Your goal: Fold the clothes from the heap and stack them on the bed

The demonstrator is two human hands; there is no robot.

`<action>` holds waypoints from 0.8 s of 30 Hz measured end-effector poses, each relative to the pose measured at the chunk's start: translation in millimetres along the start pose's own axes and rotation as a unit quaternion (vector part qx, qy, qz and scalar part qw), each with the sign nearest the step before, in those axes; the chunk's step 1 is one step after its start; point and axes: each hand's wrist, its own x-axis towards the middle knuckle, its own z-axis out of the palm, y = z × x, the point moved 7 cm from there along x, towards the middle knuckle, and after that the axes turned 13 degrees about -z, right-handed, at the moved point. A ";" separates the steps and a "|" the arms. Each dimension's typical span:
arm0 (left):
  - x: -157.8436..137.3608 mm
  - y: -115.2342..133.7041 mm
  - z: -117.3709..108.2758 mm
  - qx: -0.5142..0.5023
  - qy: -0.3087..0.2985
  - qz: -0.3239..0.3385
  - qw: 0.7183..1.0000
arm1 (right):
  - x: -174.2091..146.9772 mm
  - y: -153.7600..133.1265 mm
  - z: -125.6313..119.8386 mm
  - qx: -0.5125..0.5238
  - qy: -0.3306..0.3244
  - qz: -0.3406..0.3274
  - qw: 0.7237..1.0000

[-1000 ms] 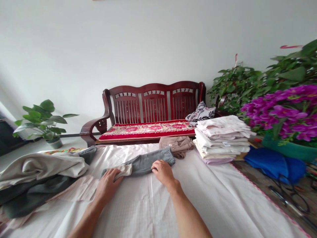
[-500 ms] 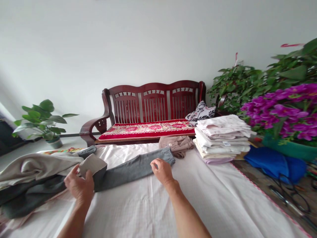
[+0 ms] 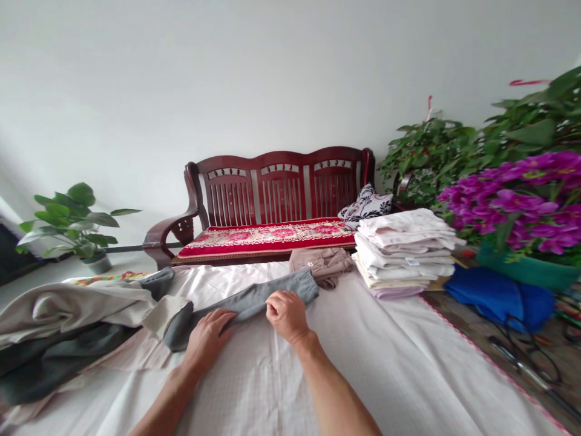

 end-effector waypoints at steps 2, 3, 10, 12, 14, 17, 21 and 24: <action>0.8 2.4 -3.0 0.000 0.017 -0.006 1.000 | 0.9 -2.7 -3.5 0.008 0.045 -0.016 0.999; 1.4 3.9 -5.2 0.001 0.022 -0.010 1.000 | 0.7 -3.2 -4.9 0.009 0.062 -0.019 0.998; 15.3 10.4 -42.1 -0.074 0.008 -0.125 0.989 | -1.5 -11.3 -8.5 0.039 0.061 -0.035 0.997; 23.0 16.4 -52.8 -0.123 -0.032 -0.129 0.983 | -1.6 -13.6 -12.1 0.036 0.075 -0.029 0.996; 30.4 28.0 -60.5 -0.148 -0.079 -0.098 0.981 | -1.5 -14.5 -15.2 0.026 0.095 -0.015 0.995; 36.5 48.1 -67.8 -0.154 -0.136 -0.050 0.977 | -1.0 -15.3 -16.5 0.013 0.113 -0.001 0.994; 35.3 74.9 -75.8 -0.191 -0.213 0.012 0.958 | -1.2 -12.9 -19.6 0.006 0.133 0.019 0.991; 38.8 69.9 -85.5 -0.283 -0.198 -0.073 0.936 | -3.3 -13.2 -31.4 0.002 0.186 0.026 0.982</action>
